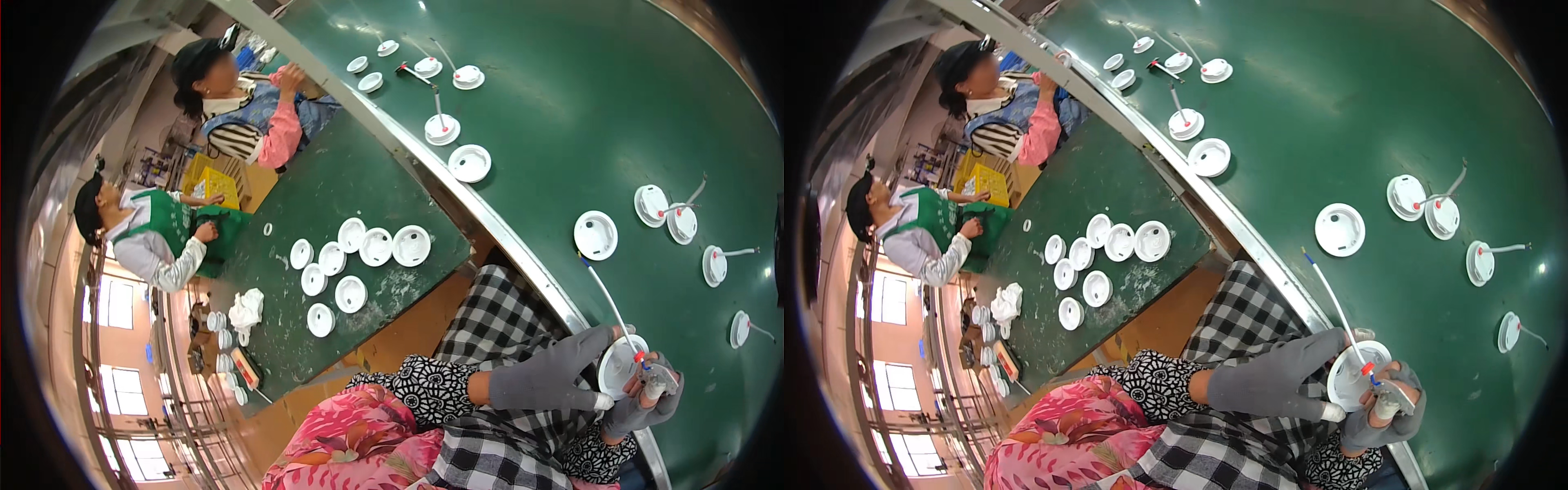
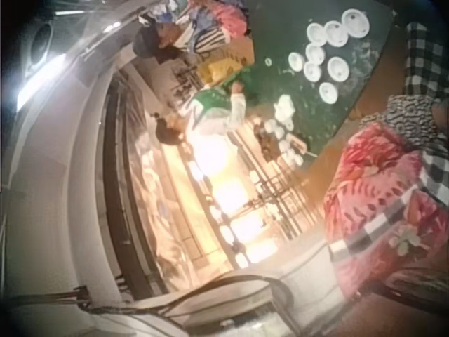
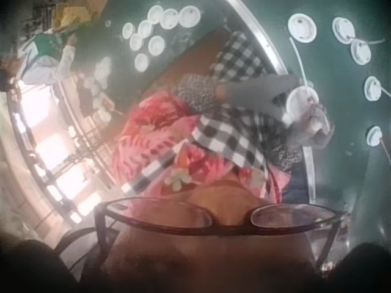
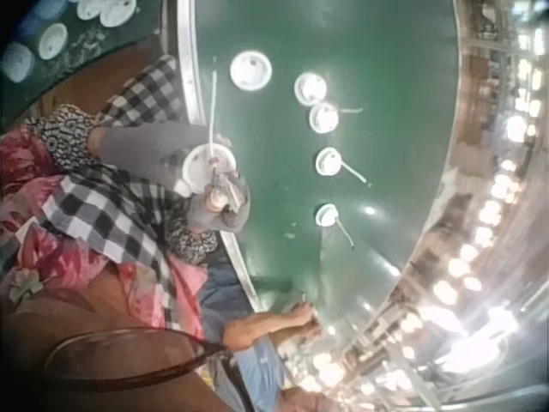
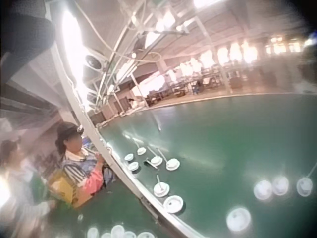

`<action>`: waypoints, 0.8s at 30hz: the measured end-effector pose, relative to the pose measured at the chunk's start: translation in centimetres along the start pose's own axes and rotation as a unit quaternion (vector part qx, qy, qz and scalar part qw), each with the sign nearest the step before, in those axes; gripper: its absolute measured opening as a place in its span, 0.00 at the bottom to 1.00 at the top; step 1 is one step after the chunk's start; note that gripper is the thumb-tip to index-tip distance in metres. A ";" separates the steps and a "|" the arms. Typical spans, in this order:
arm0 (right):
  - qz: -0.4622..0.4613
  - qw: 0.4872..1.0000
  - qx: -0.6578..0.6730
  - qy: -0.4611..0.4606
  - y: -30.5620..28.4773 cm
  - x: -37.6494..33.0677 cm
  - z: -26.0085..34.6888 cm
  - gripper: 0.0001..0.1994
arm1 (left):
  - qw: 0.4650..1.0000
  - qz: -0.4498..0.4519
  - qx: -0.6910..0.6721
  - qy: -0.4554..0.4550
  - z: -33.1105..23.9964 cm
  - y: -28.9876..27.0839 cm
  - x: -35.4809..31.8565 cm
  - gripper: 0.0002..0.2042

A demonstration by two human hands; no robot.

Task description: The person assembles light fixtures by threading the wires of LED circuit boards through circular plastic housings, pressing the boards into place by hand, and placing the assembled units onto the conveyor belt.

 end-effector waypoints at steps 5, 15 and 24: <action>-0.010 0.998 -0.048 0.027 0.5 -0.6 -0.2 0.29 | 0.999 -0.028 0.003 0.022 -1.5 -1.6 -0.7 0.45; 0.080 0.996 -0.035 0.010 2.3 -0.9 -0.5 0.28 | 0.988 -0.040 0.127 0.082 -0.7 -2.1 -1.7 0.40; 0.044 0.995 0.041 0.079 2.1 2.5 4.3 0.18 | 0.956 -0.155 0.242 -0.056 -3.0 -10.8 -5.2 0.43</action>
Point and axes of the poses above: each hand's wrist, its own x-axis towards the middle knuckle, its own y-axis out of the palm, z = x × y, the point moved 6 cm from there along x, towards the middle knuckle, and after that the axes turned 10 degrees about y, right-handed, at the moved point
